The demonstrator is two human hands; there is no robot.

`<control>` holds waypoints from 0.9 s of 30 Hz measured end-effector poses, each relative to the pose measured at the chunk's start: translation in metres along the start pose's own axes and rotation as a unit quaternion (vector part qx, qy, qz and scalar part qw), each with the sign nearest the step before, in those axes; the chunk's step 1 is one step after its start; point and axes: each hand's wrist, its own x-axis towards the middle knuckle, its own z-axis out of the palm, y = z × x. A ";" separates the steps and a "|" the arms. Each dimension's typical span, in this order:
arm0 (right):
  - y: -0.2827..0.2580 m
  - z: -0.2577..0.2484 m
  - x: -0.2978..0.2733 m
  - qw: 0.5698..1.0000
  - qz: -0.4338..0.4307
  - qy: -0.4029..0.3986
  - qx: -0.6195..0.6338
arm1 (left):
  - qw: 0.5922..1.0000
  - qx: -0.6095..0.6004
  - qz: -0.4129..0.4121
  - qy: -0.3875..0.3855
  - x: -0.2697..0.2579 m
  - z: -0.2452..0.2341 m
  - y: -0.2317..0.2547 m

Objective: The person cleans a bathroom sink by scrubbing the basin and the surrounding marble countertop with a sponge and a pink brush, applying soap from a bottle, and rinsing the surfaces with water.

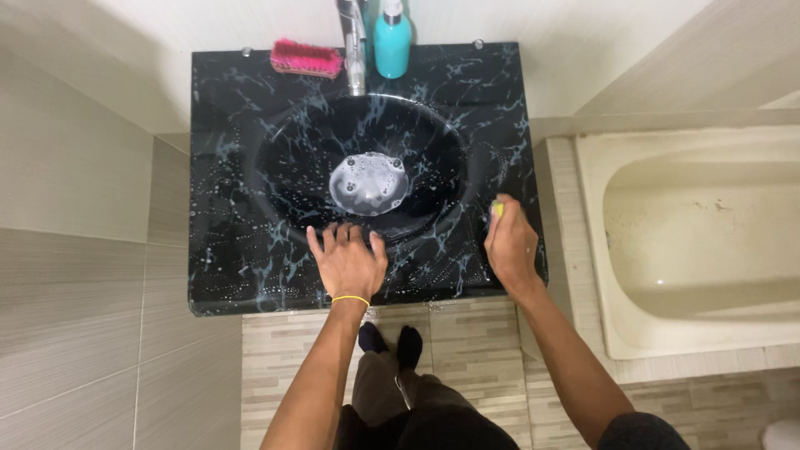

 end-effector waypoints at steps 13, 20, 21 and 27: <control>0.017 -0.049 0.057 0.998 -0.009 0.047 -0.029 | 1.000 0.000 -0.007 0.009 0.001 0.000 0.002; 0.028 0.013 0.027 0.981 -0.090 0.158 -0.068 | 1.000 -0.005 -0.015 0.006 0.000 -0.001 0.002; 0.035 0.015 0.034 0.986 -0.083 0.146 -0.012 | 1.000 -0.005 -0.016 0.008 0.002 0.000 0.002; 0.060 0.030 0.052 0.986 -0.018 0.128 0.104 | 1.000 0.007 -0.011 0.012 0.003 0.003 0.001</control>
